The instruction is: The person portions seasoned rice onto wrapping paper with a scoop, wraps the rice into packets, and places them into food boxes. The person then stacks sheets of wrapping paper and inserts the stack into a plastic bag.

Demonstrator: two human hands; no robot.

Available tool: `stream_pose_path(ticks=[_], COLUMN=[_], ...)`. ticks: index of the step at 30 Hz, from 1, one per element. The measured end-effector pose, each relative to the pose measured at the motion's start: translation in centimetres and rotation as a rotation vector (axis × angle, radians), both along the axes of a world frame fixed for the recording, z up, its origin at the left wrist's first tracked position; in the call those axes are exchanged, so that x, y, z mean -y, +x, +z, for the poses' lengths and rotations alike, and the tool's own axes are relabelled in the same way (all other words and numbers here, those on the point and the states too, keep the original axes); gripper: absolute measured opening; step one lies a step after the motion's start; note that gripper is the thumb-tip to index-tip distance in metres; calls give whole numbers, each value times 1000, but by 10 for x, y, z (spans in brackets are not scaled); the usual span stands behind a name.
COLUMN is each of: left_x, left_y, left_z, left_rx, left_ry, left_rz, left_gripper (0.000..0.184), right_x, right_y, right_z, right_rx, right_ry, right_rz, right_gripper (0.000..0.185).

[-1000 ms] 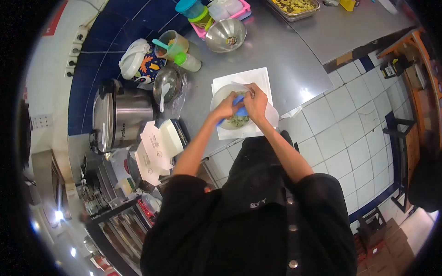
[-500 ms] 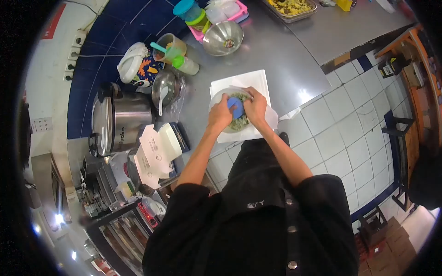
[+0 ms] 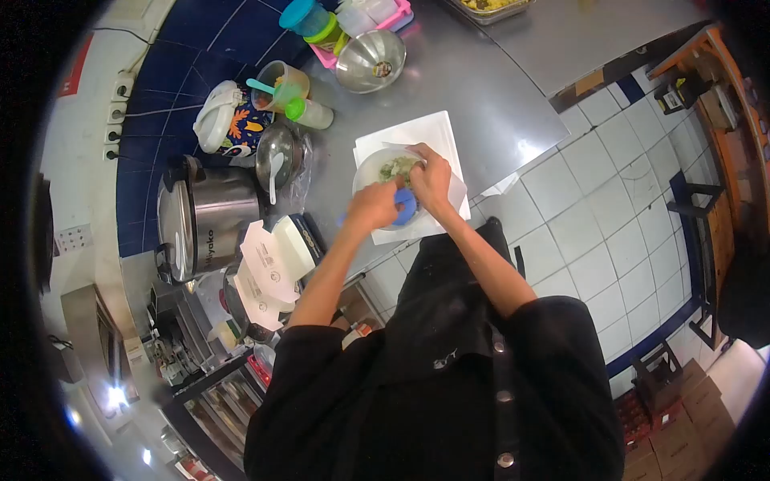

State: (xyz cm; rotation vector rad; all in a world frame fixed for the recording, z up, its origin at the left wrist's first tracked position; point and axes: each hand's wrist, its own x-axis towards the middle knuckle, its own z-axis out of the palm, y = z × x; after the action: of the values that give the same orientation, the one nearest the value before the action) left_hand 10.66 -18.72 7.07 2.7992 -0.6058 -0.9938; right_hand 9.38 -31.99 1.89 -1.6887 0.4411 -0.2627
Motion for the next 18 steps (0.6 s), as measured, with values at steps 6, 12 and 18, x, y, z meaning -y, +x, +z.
stream_pose_path(ticks=[6, 12, 18], left_x=[13, -5, -15], left_y=[4, -2, 4], left_z=[-14, 35, -20], left_rx=[305, 340, 206], left_ry=[-71, -61, 189], left_rz=[246, 324, 4], left_gripper=[39, 38, 41], right_x=[-2, -2, -6], right_y=[-1, -2, -5], right_z=[-3, -9, -3], right_rx=[-11, 12, -64], right_ry=[41, 7, 27], right_rz=[5, -44, 45], right_gripper=[39, 39, 37])
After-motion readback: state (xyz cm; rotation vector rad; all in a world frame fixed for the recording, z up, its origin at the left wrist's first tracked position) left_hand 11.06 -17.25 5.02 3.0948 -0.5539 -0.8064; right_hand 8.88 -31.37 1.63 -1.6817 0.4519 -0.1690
